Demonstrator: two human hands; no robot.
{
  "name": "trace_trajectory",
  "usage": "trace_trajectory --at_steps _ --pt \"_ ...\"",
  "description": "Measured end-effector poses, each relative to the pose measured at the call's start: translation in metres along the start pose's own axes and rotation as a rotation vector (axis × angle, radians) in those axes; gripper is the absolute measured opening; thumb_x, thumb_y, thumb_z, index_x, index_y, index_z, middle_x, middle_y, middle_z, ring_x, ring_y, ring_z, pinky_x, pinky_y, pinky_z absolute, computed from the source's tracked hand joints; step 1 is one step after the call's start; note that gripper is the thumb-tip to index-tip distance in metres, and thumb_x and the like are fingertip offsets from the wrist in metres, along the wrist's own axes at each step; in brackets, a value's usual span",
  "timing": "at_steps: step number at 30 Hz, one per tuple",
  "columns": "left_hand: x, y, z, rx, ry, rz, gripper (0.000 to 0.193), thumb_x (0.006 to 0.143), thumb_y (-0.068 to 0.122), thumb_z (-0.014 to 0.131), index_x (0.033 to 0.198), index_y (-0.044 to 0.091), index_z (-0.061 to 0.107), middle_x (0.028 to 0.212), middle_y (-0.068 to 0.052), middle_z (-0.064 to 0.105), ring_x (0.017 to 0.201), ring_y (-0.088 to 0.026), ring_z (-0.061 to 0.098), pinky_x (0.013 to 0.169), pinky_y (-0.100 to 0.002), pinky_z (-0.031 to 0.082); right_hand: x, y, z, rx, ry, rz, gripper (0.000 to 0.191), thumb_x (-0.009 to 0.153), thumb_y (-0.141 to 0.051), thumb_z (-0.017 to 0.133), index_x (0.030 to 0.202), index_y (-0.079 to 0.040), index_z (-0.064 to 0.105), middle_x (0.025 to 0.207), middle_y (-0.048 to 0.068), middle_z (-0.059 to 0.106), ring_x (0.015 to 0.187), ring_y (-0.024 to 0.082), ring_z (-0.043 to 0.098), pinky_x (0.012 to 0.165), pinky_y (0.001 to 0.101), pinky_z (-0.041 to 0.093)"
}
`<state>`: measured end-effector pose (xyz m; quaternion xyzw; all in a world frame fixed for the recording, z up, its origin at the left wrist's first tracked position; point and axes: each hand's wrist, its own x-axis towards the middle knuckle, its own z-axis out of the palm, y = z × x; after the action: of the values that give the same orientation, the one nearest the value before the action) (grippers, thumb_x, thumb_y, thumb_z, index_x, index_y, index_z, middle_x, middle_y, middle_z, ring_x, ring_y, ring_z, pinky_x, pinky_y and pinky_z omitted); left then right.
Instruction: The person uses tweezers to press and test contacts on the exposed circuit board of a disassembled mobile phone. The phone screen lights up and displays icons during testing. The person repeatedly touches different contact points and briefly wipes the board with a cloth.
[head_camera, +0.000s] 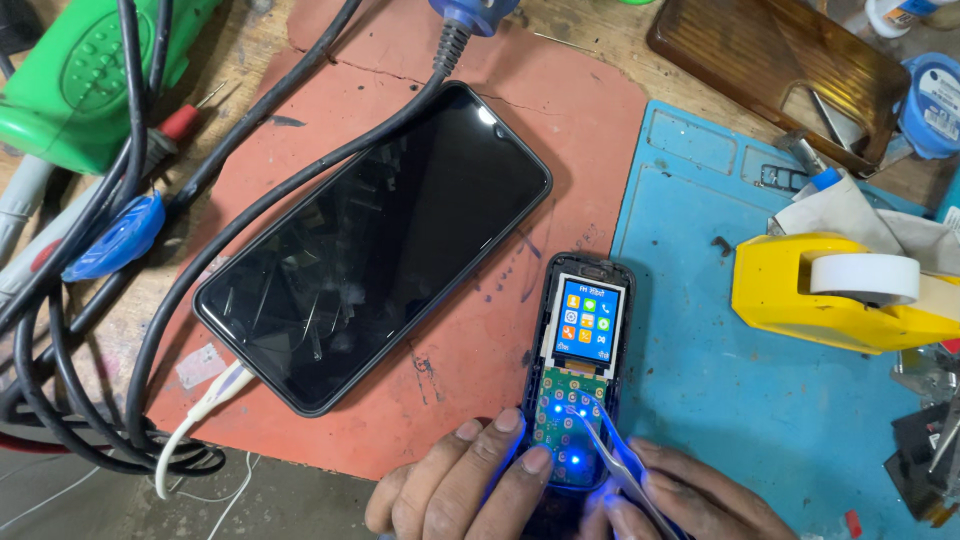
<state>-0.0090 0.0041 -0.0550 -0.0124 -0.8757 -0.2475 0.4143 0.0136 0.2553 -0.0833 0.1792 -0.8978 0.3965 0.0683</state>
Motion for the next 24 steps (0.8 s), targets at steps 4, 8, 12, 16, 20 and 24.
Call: trace_trajectory --at_steps 4,8,12,16,20,24 --pt "-0.002 -0.004 0.002 0.002 0.009 -0.002 0.020 0.095 0.042 0.064 0.108 0.028 0.068 0.111 0.009 0.074 0.100 -0.006 0.065 0.091 -0.025 0.042 -0.028 0.008 -0.002 0.049 -0.059 0.027 0.036 0.087 -0.016 0.079 0.120 -0.009 0.067 0.119 0.018 0.075 0.111 0.027 0.079 0.096 0.0364 0.065" --pt "-0.004 0.003 0.003 -0.014 0.006 -0.059 0.032 0.091 0.052 0.071 0.107 0.025 0.066 0.114 0.005 0.072 0.103 -0.011 0.063 0.094 -0.031 0.042 -0.044 0.042 -0.021 0.410 -0.184 0.257 0.038 0.085 -0.005 0.075 0.121 -0.002 0.064 0.116 0.025 0.076 0.104 0.035 0.081 0.089 0.0420 0.068" --pt "-0.003 0.010 0.000 -0.054 -0.023 -0.091 0.040 0.090 0.055 0.073 0.109 0.022 0.061 0.119 0.000 0.070 0.110 -0.016 0.062 0.098 -0.036 0.042 -0.023 0.046 -0.038 0.411 -0.252 -0.090 0.053 0.092 -0.007 0.073 0.135 -0.001 0.043 0.108 0.016 0.079 0.101 0.030 0.082 0.091 0.0407 0.066" --pt "0.000 0.005 -0.011 0.024 -0.132 -0.082 0.040 0.089 0.055 0.074 0.111 0.023 0.063 0.119 0.002 0.071 0.111 -0.017 0.062 0.098 -0.034 0.042 0.006 0.013 -0.036 0.066 -0.245 0.338 0.033 0.084 -0.012 0.080 0.115 -0.014 0.069 0.097 0.014 0.077 0.083 0.028 0.076 0.075 0.0408 0.066" --pt "0.002 -0.008 -0.020 -0.018 -0.210 -0.061 0.045 0.090 0.051 0.077 0.116 0.021 0.056 0.124 0.002 0.071 0.120 -0.021 0.058 0.105 -0.031 0.042 0.010 -0.012 -0.015 0.464 0.057 0.061 0.044 0.090 -0.009 0.080 0.129 -0.013 0.060 0.113 0.019 0.071 0.097 0.032 0.082 0.078 0.0432 0.069" --pt "0.000 -0.010 -0.020 -0.080 -0.248 -0.161 0.061 0.087 0.053 0.079 0.127 0.017 0.049 0.125 0.001 0.071 0.129 -0.025 0.051 0.109 -0.033 0.036 0.018 -0.017 -0.020 0.646 -0.010 0.233 0.026 0.094 -0.004 0.072 0.119 -0.006 0.066 0.120 0.028 0.067 0.109 0.039 0.077 0.092 0.0496 0.064"
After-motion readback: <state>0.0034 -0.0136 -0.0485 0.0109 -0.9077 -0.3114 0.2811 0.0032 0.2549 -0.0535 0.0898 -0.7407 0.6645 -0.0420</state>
